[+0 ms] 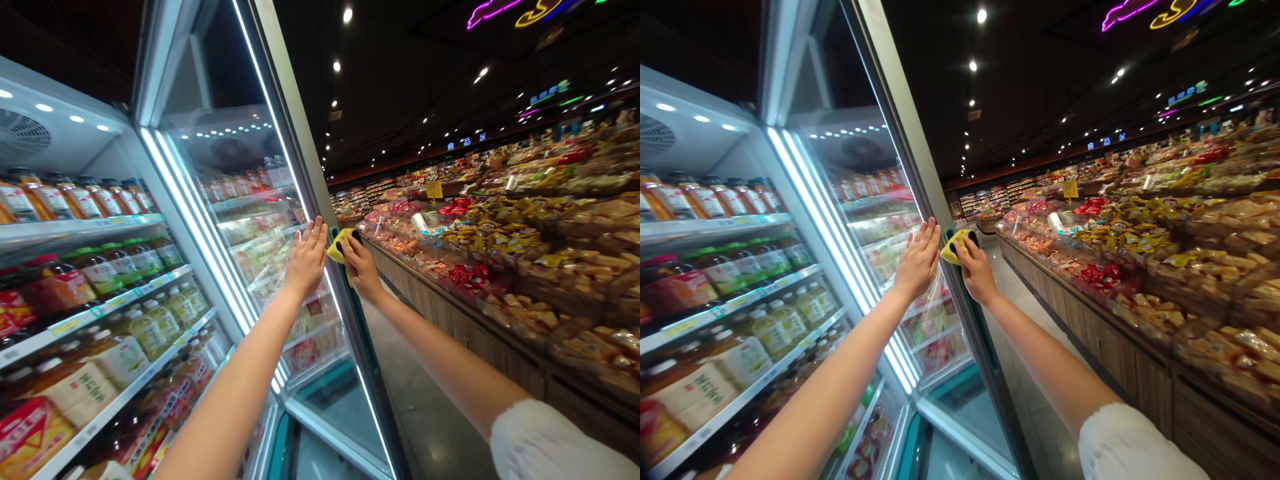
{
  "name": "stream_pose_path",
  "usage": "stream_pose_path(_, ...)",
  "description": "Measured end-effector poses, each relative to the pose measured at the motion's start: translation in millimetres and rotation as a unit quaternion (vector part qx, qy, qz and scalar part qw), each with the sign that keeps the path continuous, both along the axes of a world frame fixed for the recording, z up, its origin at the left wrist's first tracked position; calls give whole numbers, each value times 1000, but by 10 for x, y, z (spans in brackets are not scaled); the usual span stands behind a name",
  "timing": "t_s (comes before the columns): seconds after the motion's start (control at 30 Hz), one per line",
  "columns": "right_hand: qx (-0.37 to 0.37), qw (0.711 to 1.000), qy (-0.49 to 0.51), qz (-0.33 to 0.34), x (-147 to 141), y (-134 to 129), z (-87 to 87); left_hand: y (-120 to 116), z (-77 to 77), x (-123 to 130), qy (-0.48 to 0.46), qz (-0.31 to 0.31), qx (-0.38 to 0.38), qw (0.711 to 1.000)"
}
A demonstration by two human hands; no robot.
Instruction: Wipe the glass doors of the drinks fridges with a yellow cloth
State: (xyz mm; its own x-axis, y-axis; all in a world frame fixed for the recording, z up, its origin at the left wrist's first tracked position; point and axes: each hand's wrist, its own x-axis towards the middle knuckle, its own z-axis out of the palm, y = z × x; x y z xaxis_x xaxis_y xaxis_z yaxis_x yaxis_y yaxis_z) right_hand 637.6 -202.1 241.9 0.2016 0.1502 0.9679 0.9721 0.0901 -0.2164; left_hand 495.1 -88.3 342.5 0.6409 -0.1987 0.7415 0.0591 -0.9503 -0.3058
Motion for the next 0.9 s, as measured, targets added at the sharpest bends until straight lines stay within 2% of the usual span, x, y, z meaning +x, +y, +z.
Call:
stream_pose_path(0.07,-11,1000,-21,0,-56,2,246,-2,1,-135,4,10,0,1000)
stream_pose_path(0.1,-17,999,-28,0,-96,-1,276,-5,4,-204,6,15,2,1000)
stream_pose_path(0.13,-20,999,-31,1,-144,-9,231,-11,7,-273,6,22,4,1000)
stream_pose_path(0.17,-24,999,-33,2,-202,-25,113,-19,8,-340,6,29,6,1000)
stream_pose_path(0.23,-34,999,-34,5,-335,-86,-307,-37,5,-463,6,47,5,999)
stream_pose_path(0.37,-84,996,-34,11,-607,-312,-1376,-85,-21,-672,15,89,-6,996)
stream_pose_path(0.43,-110,993,-43,10,-716,-432,-1681,-134,-36,-768,23,109,-12,994)
stream_pose_path(0.47,-118,992,-49,6,-760,-478,-1721,-170,-42,-814,25,118,-13,993)
stream_pose_path(0.5,-124,991,-55,3,-795,-510,-1686,-214,-49,-856,26,126,-12,992)
stream_pose_path(0.53,-128,990,-62,0,-823,-524,-1584,-262,-55,-892,24,133,-9,991)
stream_pose_path(0.63,-139,987,-87,-1,-878,-455,-1119,-397,-85,-957,25,144,9,989)
stream_pose_path(0.7,-157,983,-99,-3,-928,-376,-949,-439,-122,-975,58,145,22,987)
stream_pose_path(0.73,-171,980,-105,-4,-967,-356,-968,-441,-147,-983,75,146,25,986)
stream_pose_path(0.77,-188,976,-113,-4,-1019,-362,-1062,-433,-174,-994,86,148,25,985)
stream_pose_path(0.8,-206,971,-121,-2,-1080,-396,-1221,-419,-200,-1010,90,150,24,984)
stream_pose_path(0.9,-245,957,-154,26,-1284,-614,-1863,-375,-259,-1093,84,164,7,983)
